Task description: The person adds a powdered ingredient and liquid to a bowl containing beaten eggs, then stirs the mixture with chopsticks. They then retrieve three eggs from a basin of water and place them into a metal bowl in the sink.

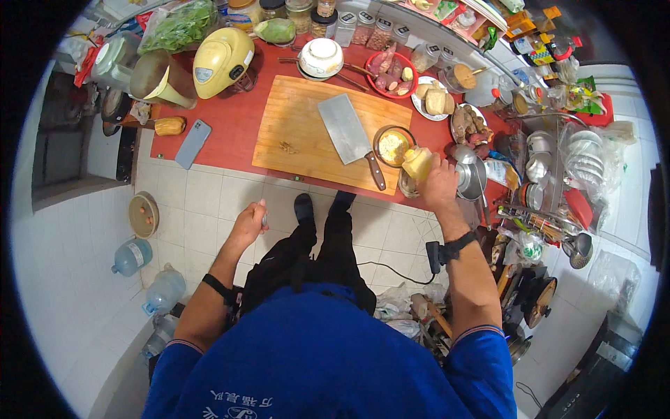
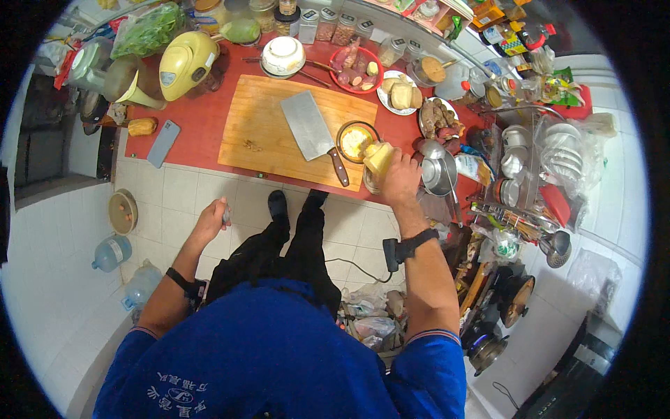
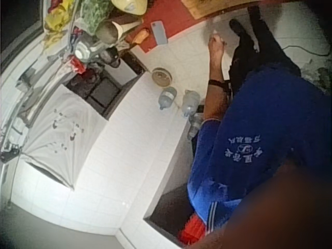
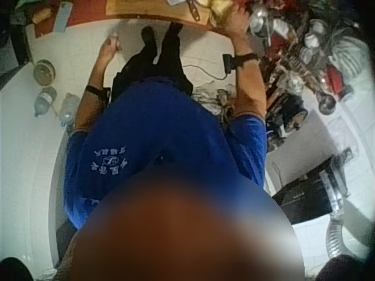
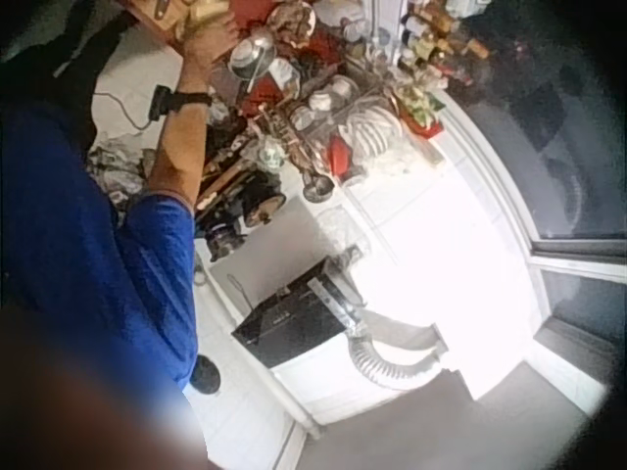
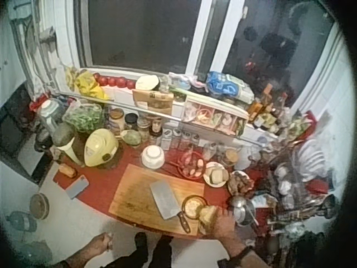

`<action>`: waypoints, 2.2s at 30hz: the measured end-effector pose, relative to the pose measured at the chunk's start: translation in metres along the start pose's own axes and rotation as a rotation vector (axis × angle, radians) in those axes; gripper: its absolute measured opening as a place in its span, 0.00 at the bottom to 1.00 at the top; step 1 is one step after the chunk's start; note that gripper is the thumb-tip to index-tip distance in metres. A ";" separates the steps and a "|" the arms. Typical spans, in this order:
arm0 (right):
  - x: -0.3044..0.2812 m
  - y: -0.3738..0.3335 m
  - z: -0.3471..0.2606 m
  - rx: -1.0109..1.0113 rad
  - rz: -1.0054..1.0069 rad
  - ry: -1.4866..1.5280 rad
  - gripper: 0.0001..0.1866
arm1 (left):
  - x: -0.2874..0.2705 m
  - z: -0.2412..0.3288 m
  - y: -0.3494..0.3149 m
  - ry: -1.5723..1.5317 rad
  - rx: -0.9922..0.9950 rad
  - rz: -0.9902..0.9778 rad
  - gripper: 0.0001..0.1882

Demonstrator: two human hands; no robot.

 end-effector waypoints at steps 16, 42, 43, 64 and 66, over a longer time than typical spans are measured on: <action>0.006 0.007 0.001 0.022 -0.065 -0.010 0.46 | -0.001 -0.002 -0.005 0.027 -0.027 -0.029 0.35; 0.000 -0.003 0.009 0.046 -0.010 0.108 0.45 | 0.004 0.008 -0.004 0.050 0.010 -0.041 0.35; 0.003 -0.002 0.008 0.048 -0.030 0.105 0.44 | 0.003 0.007 -0.004 0.082 0.002 -0.033 0.35; 0.009 -0.015 0.010 0.076 -0.050 0.086 0.40 | 0.007 0.014 -0.006 0.075 0.024 -0.062 0.34; 0.011 -0.019 0.011 0.078 -0.059 0.110 0.41 | 0.007 0.014 -0.008 0.084 0.013 -0.068 0.34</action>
Point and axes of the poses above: each hand's wrist, its own y-axis towards the middle knuckle, its own x-axis out of the palm, z = x × y, the point moved 7 cm from there along y, towards the middle knuckle, and after that the axes turned 6 degrees about -y, right-handed, at the moved point
